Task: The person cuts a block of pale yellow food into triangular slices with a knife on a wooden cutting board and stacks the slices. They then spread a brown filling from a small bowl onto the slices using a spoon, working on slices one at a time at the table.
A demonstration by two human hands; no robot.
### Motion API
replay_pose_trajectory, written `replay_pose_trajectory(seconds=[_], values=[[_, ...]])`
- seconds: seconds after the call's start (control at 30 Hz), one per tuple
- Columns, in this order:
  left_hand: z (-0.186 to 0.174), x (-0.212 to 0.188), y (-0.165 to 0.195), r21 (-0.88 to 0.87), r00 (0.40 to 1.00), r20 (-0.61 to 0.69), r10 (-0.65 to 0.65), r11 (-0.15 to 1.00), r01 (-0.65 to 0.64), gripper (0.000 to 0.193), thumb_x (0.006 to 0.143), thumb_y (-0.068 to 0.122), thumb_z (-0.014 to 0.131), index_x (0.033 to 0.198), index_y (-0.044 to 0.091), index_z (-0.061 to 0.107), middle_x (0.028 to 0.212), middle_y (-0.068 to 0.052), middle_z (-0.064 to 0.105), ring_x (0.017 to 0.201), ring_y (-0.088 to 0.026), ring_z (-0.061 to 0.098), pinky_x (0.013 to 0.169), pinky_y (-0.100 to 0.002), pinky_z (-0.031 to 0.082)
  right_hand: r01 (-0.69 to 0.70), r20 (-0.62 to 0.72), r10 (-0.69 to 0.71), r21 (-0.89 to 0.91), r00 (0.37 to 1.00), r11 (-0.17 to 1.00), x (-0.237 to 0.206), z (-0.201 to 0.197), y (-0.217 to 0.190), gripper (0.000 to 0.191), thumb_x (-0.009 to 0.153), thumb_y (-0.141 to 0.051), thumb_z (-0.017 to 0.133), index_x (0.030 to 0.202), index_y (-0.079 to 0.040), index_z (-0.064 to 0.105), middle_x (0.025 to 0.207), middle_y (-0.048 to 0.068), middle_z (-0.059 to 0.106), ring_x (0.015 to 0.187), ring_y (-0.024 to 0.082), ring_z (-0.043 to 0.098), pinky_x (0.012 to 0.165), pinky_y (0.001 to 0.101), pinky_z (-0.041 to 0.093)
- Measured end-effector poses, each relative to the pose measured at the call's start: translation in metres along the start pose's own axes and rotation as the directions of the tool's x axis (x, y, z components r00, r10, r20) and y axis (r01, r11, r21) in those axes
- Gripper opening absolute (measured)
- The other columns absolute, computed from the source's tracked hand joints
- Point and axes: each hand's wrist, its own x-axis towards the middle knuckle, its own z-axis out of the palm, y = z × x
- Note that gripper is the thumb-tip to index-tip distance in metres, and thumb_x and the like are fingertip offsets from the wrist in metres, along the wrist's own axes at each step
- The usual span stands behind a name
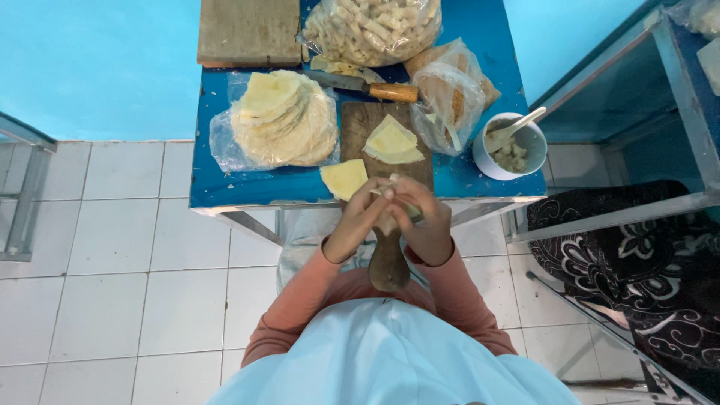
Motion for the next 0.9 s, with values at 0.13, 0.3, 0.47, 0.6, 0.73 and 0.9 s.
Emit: replay_pose_trajectory(seconds=[0.13, 0.3, 0.47, 0.6, 0.73, 0.9], values=[[-0.007, 0.007, 0.0, 0.057, 0.975, -0.007, 0.221, 0.974, -0.22, 0.016, 0.111, 0.013, 0.057, 0.121, 0.001, 0.06, 0.099, 0.0, 0.064, 0.087, -0.003, 0.06, 0.071, -0.021, 0.049, -0.124, -0.134, 0.17, 0.297, 0.976, 0.947, 0.013, -0.009, 0.003, 0.044, 0.105, 0.0, 0.065, 0.145, -0.005, 0.046, 0.133, 0.018, 0.066, 0.125, 0.024, 0.069, 0.109, 0.0361, 0.058], [-0.007, 0.02, 0.015, 0.082, 0.971, 0.034, 0.235, 0.968, -0.237, 0.018, 0.105, 0.011, 0.06, 0.12, 0.001, 0.059, 0.101, 0.001, 0.067, 0.084, -0.001, 0.061, 0.068, -0.02, 0.047, -0.519, 0.271, 0.457, 0.602, 0.847, 0.607, 0.033, -0.022, 0.018, 0.054, 0.099, -0.005, 0.061, 0.15, -0.004, 0.042, 0.125, 0.013, 0.07, 0.116, 0.019, 0.069, 0.1, 0.0315, 0.056], [-0.003, 0.042, 0.035, 0.502, 0.94, -0.096, 0.327, 0.832, -0.238, 0.015, 0.1, 0.015, 0.068, 0.106, 0.001, 0.066, 0.078, -0.006, 0.064, 0.062, -0.011, 0.058, 0.054, -0.028, 0.044, -0.369, 0.069, 0.409, 0.585, 0.91, 0.722, 0.043, -0.02, 0.029, 0.057, 0.096, 0.005, 0.069, 0.149, -0.001, 0.049, 0.108, 0.01, 0.067, 0.102, 0.015, 0.069, 0.091, 0.0281, 0.057], [-0.01, 0.064, 0.045, 0.884, 0.788, 0.093, 0.608, 0.314, -0.347, 0.015, 0.092, 0.015, 0.072, 0.098, 0.003, 0.067, 0.076, -0.019, 0.069, 0.069, -0.033, 0.068, 0.06, -0.044, 0.051, -0.33, 0.0, 0.351, 0.346, 0.936, 0.878, 0.064, -0.013, 0.046, 0.055, 0.098, 0.004, 0.069, 0.148, -0.005, 0.049, 0.102, 0.006, 0.068, 0.086, 0.009, 0.065, 0.076, 0.0222, 0.053], [-0.009, 0.079, 0.039, 0.997, 0.861, 0.049, 0.507, 0.023, -0.071, 0.013, 0.091, 0.016, 0.071, 0.093, 0.004, 0.066, 0.071, -0.022, 0.068, 0.067, -0.043, 0.067, 0.06, -0.055, 0.051, -0.339, -0.042, 0.337, -0.033, 0.941, 0.94, 0.071, -0.001, 0.057, 0.059, 0.09, 0.001, 0.075, 0.144, -0.009, 0.053, 0.09, 0.004, 0.071, 0.074, 0.007, 0.063, 0.067, 0.023, 0.053], [-0.008, 0.077, 0.038, 0.997, 0.863, 0.069, 0.5, -0.02, -0.068, 0.019, 0.084, 0.02, 0.074, 0.09, 0.003, 0.066, 0.07, -0.021, 0.068, 0.064, -0.041, 0.068, 0.056, -0.052, 0.052, -0.291, -0.067, 0.283, -0.206, 0.957, 0.934, 0.066, 0.003, 0.051, 0.062, 0.085, -0.002, 0.078, 0.142, -0.011, 0.056, 0.086, 0.004, 0.071, 0.066, 0.01, 0.062, 0.062, 0.025, 0.054]])
